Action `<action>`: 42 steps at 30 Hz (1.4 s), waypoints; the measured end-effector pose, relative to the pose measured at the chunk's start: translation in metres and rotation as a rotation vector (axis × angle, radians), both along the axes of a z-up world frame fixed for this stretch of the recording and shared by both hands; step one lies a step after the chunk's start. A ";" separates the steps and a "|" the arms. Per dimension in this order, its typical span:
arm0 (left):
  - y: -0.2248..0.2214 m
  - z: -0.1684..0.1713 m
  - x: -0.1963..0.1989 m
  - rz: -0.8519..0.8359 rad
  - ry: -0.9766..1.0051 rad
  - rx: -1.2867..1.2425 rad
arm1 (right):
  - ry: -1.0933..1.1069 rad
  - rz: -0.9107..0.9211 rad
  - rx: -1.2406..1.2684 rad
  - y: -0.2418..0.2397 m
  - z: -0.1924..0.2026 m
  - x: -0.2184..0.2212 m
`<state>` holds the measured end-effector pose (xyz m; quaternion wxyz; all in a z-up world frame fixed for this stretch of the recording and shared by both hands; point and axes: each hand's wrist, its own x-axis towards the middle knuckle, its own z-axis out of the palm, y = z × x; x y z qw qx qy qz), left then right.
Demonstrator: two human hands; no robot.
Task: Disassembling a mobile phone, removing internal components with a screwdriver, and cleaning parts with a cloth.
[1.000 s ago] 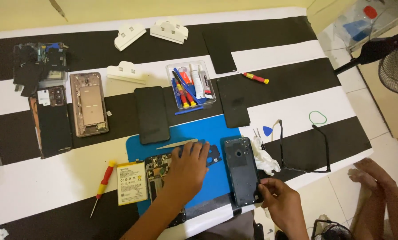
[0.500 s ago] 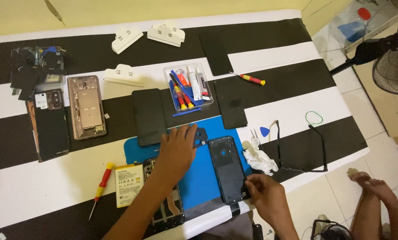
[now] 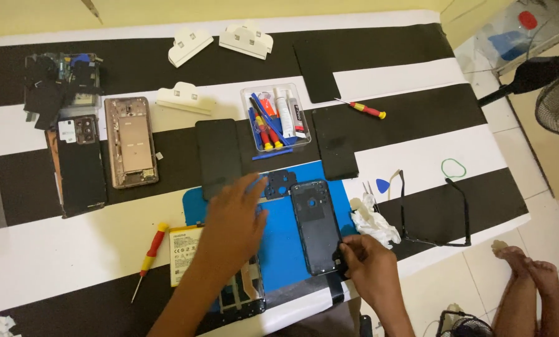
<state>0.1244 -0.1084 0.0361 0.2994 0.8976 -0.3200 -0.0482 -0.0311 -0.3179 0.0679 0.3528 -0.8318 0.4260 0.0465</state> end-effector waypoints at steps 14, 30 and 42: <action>0.132 -0.024 -0.075 0.378 0.018 -0.053 | 0.018 -0.066 -0.022 -0.009 -0.001 -0.014; 0.150 -0.020 -0.067 0.532 -0.024 -0.060 | -0.050 -0.037 -0.042 -0.001 -0.002 -0.005; 0.156 -0.026 -0.064 0.600 0.057 -0.068 | -0.409 0.497 -0.598 -0.200 0.025 -0.142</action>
